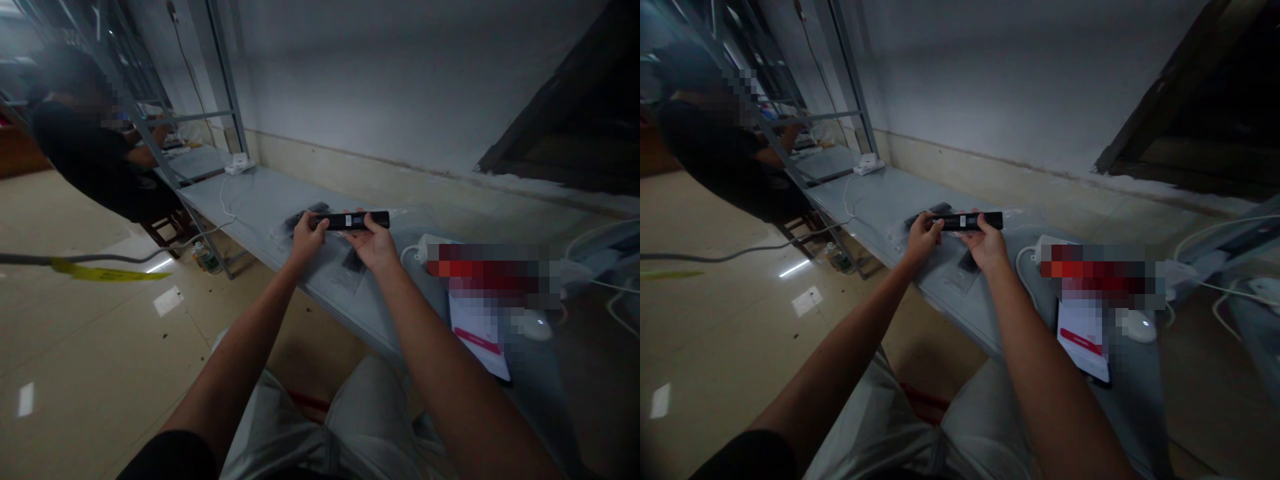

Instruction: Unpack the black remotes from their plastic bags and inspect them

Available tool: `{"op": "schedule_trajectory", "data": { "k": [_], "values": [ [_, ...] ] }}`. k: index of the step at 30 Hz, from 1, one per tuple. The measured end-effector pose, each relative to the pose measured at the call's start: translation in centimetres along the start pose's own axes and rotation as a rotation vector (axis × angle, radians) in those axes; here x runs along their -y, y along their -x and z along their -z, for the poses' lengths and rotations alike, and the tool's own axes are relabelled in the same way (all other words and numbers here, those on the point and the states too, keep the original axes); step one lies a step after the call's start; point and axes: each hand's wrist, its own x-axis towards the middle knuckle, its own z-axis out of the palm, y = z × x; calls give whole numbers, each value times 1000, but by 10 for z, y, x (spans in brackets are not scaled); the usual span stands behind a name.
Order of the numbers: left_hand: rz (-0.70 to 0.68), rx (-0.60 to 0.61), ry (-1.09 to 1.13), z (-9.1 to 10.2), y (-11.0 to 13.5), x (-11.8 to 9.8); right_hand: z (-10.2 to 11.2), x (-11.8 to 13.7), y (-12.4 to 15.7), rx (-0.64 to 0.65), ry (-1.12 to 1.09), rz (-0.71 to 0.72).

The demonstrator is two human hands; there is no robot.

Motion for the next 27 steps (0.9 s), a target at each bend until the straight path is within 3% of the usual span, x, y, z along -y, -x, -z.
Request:
{"op": "schedule_trajectory", "data": {
  "k": [7, 21, 27],
  "values": [
    [32, 19, -2, 1, -1, 4, 3, -2, -1, 23, -3, 3],
    [129, 83, 112, -1, 1, -7, 6, -2, -3, -4, -24, 4],
    [79, 103, -23, -6, -3, -14, 2, 0, -1, -11, -33, 4]
  ]
}}
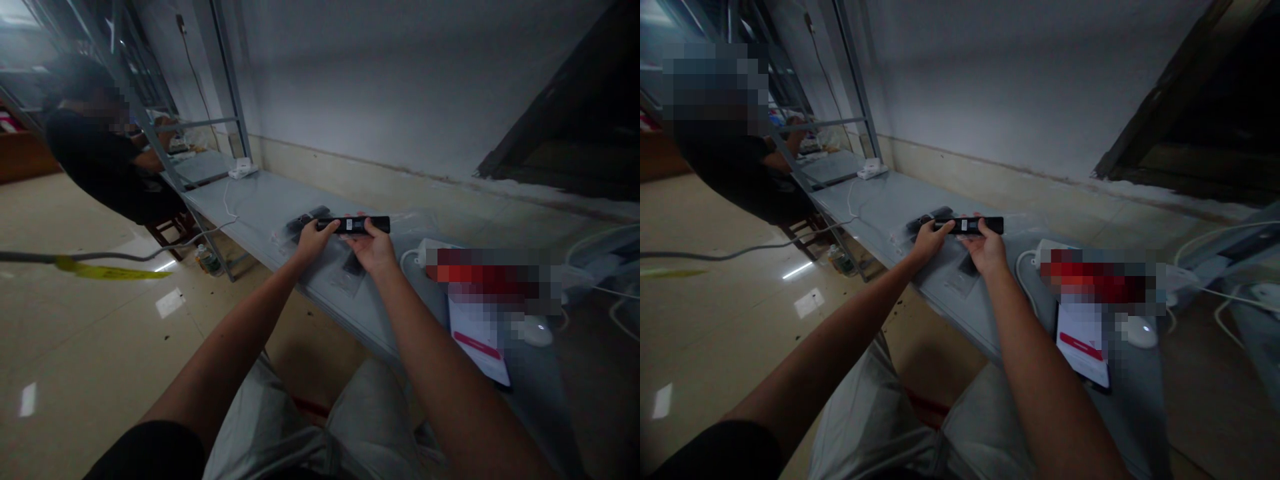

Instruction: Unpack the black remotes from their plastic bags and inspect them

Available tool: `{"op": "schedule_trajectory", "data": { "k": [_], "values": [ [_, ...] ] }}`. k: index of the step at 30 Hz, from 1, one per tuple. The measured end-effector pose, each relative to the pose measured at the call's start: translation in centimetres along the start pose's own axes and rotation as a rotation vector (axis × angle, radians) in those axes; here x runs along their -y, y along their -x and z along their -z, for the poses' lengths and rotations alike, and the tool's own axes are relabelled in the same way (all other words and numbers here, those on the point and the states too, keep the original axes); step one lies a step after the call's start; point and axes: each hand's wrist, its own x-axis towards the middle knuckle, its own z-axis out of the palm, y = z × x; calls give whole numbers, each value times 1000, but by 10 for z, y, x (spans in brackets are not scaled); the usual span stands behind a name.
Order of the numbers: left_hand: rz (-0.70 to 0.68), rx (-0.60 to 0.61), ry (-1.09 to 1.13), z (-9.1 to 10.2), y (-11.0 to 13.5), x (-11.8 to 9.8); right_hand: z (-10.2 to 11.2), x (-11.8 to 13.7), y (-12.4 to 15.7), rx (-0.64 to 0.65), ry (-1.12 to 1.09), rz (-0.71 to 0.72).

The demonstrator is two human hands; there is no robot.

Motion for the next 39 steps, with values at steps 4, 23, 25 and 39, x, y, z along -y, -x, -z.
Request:
{"op": "schedule_trajectory", "data": {
  "k": [4, 23, 25, 39],
  "values": [
    [-58, -54, -70, -6, -11, 4, 2, -1, -4, -10, -8, 15],
    [-43, -90, 129, -8, -6, 10, 7, -6, -8, 33, -42, 6],
    [-102, -120, 100, -9, -6, 10, 6, -5, -8, 28, -50, 9],
    [-230, -122, -145, -7, -1, 10, 4, 2, -5, -55, -61, 31]
  ]
}}
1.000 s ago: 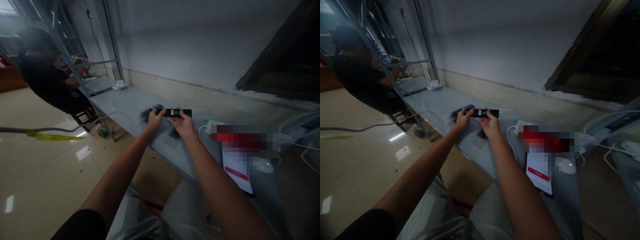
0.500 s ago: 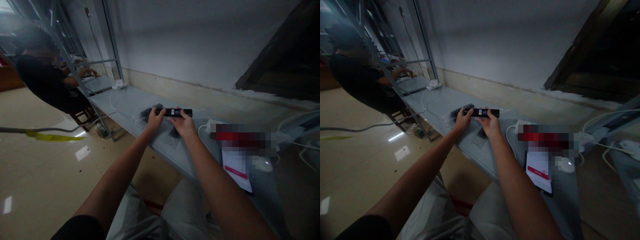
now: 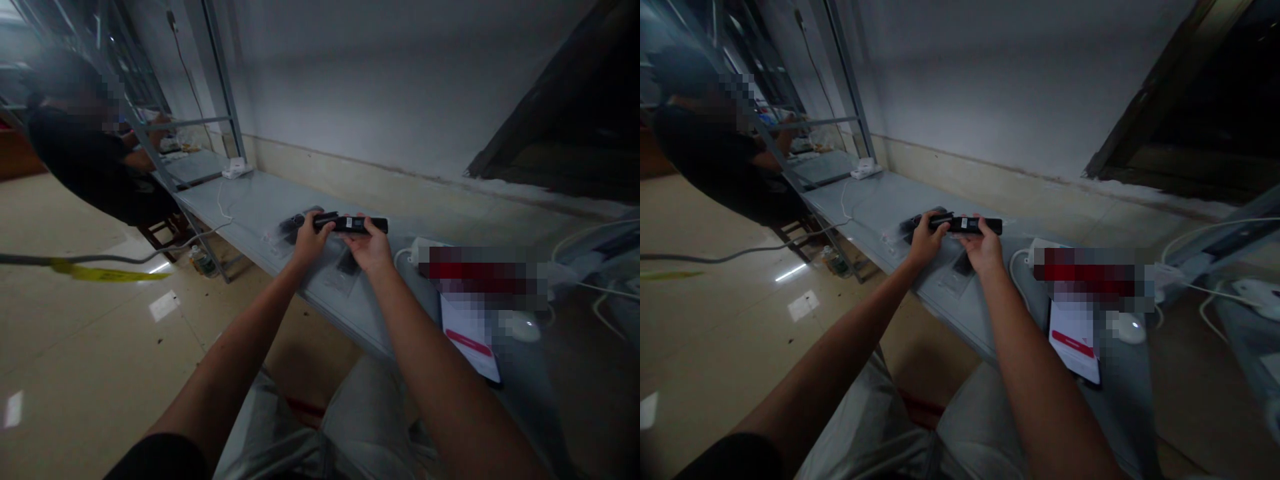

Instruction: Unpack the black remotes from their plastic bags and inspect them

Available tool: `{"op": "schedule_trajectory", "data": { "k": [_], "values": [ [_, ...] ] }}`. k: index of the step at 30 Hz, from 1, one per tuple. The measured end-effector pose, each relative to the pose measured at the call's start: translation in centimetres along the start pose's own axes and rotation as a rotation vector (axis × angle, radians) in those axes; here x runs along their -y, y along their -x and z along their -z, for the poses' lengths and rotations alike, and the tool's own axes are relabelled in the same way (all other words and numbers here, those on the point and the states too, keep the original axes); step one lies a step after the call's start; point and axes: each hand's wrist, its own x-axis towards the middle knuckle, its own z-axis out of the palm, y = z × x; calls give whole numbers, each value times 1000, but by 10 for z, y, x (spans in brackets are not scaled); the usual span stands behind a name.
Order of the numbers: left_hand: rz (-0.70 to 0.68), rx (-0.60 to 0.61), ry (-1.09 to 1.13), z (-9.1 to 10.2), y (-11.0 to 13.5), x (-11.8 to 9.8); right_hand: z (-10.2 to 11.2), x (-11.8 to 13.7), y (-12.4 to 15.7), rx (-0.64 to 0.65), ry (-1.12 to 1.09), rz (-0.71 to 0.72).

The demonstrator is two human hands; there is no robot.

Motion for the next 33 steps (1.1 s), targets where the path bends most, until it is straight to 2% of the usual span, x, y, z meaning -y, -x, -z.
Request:
{"op": "schedule_trajectory", "data": {
  "k": [5, 14, 20, 26, 30, 33],
  "values": [
    [208, -49, 93, 4, -1, -4, 2, 1, 0, -6, 1, 2],
    [343, -28, 207, 8, -2, -6, 1, 4, 4, 5, 12, -2],
    [374, -23, 326, 9, -3, -2, 3, 3, 2, 8, 16, 8],
    [406, -34, 342, 8, -5, 0, 3, 2, 2, 18, 17, 21],
    [358, -70, 358, 8, -5, -1, 0, 3, 4, 0, 4, 2],
    [268, -101, 312, 7, -4, -2, -1, 3, 3, -18, -27, -2]
  ]
}}
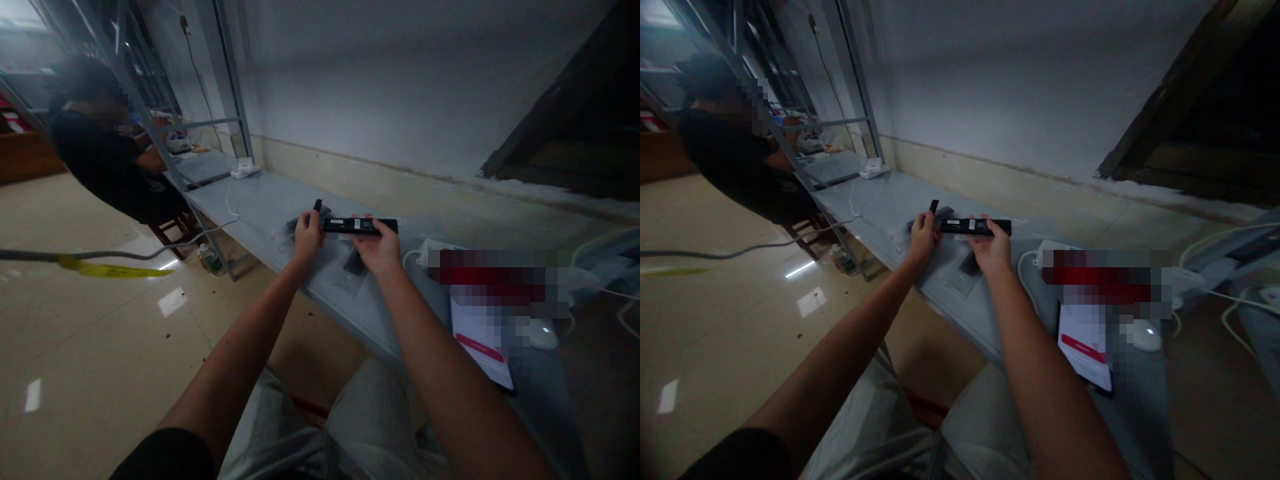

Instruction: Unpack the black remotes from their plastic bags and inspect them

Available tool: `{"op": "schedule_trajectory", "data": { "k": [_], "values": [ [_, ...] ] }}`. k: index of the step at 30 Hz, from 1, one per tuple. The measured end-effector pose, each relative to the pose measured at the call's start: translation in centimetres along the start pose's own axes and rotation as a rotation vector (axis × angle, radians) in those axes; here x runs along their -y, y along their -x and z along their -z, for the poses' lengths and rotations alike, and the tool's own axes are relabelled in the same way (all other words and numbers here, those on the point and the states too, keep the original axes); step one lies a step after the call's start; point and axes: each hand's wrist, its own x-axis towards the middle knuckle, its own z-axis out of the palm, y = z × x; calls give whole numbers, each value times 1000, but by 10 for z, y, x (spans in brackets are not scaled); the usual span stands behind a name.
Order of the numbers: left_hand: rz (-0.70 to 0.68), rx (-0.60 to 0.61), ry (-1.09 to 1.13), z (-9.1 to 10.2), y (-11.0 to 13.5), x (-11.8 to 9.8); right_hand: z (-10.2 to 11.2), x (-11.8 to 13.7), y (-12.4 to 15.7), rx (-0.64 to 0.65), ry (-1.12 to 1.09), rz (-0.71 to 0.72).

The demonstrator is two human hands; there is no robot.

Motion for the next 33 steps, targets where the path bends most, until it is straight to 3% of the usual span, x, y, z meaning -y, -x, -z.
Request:
{"op": "schedule_trajectory", "data": {
  "k": [8, 15, 25, 33],
  "values": [
    [-297, 116, -279, 0, 6, 4, 2, 2, -5, -15, -6, 52],
    [-359, 194, -375, 0, 9, 1, -2, 4, 0, 41, 14, 34],
    [-313, 182, -309, 1, 6, 0, -2, 2, 0, 53, 55, 50],
    [-16, 188, -38, 5, -4, 7, -1, -1, 0, 88, 60, 48]
  ]
}}
